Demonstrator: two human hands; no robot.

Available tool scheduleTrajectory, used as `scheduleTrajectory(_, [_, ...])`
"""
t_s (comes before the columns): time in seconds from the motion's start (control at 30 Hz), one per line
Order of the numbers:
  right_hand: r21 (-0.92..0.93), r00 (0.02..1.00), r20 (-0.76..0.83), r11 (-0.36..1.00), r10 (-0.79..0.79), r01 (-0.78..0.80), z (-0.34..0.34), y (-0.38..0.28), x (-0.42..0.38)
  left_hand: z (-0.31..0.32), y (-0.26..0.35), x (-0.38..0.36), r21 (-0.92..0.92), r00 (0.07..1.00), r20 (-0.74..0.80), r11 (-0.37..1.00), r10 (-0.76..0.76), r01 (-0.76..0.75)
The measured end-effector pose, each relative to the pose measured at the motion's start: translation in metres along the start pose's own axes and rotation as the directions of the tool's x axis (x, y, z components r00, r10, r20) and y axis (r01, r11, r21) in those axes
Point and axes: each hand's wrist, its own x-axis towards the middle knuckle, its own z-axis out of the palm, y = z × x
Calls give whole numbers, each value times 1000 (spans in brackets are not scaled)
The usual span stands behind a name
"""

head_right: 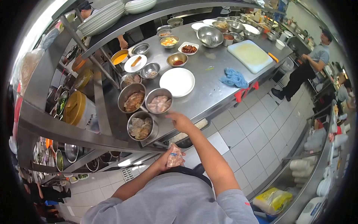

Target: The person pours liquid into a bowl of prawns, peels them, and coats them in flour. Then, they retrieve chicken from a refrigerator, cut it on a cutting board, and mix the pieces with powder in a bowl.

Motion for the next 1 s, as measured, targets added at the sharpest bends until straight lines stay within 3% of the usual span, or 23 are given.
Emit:
scheduleTrajectory(0.03, [4, 1000, 3, 1000, -5, 5, -7, 9, -5, 9, 0, 8, -41, 1000, 25, 999, 15, -14])
scheduleTrajectory(0.1, [339, 959, 200, 904, 203, -262, -24, 13, -18, 29, -1, 26, -89, 999, 46, 996, 27, -23])
scheduleTrajectory(0.23, [472, 905, 213, 772, 368, -425, -55, 18, -75, 58, -3, 71, -220, 998, -61, 974, 30, -42])
scheduleTrajectory(0.3, [339, 851, -43, 808, 524, -481, -72, 29, -115, 72, -3, 106, -177, 983, -66, 967, 173, -182])
scheduleTrajectory(0.33, [330, 842, -53, 805, 537, -493, -80, 35, -132, 92, 0, 118, -167, 960, -151, 951, 236, -260])
scheduleTrajectory(0.37, [389, 822, -26, 763, 569, -516, -90, 43, -150, 113, 5, 133, -172, 968, -131, 957, 215, -236])
scheduleTrajectory(0.43, [439, 774, -16, 700, 633, -563, -111, 67, -177, 144, 7, 170, 121, 949, -124, 954, 290, -276])
scheduleTrajectory(0.5, [602, 748, -27, 608, 663, -518, -142, 90, -186, 172, 9, 210, 87, 969, -67, 969, 237, -231])
scheduleTrajectory(0.53, [720, 678, 75, 430, 731, -544, -175, 91, -179, 181, 12, 234, 337, 974, 11, 916, 226, -216])
scheduleTrajectory(0.57, [711, 670, 50, 444, 741, -545, -193, 112, -180, 192, 18, 260, 566, 974, 89, 795, 207, -220])
scheduleTrajectory(0.6, [753, 647, 29, 409, 762, -516, -209, 134, -184, 188, 9, 295, 594, 945, 81, 746, 317, -301])
scheduleTrajectory(0.63, [794, 621, 16, 368, 784, -484, -227, 149, -185, 197, 19, 320, 589, 948, 103, 750, 302, -302])
scheduleTrajectory(0.7, [797, 570, -39, 370, 821, -478, -266, 174, -189, 222, 46, 361, 941, 961, 187, 243, 206, -235])
scheduleTrajectory(0.73, [829, 535, -46, 331, 843, -450, -284, 188, -192, 258, 66, 366, 949, 947, 225, 167, 230, -266])
scheduleTrajectory(0.77, [860, 505, -59, 301, 861, -411, -302, 204, -192, 274, 80, 387, 948, 945, 244, 150, 218, -280])
scheduleTrajectory(0.83, [860, 500, -114, 338, 858, -383, -338, 226, -191, 300, 101, 426, 943, 980, 131, 324, -151, -76])
scheduleTrajectory(0.93, [871, 484, -147, 345, 863, -351, -381, 262, -183, 331, 127, 484, 932, 940, 190, 354, -282, -82])
scheduleTrajectory(1.0, [914, 508, -59, 251, 859, -319, -410, 293, -177, 357, 144, 516, 921, 921, 239, 373, -306, -115])
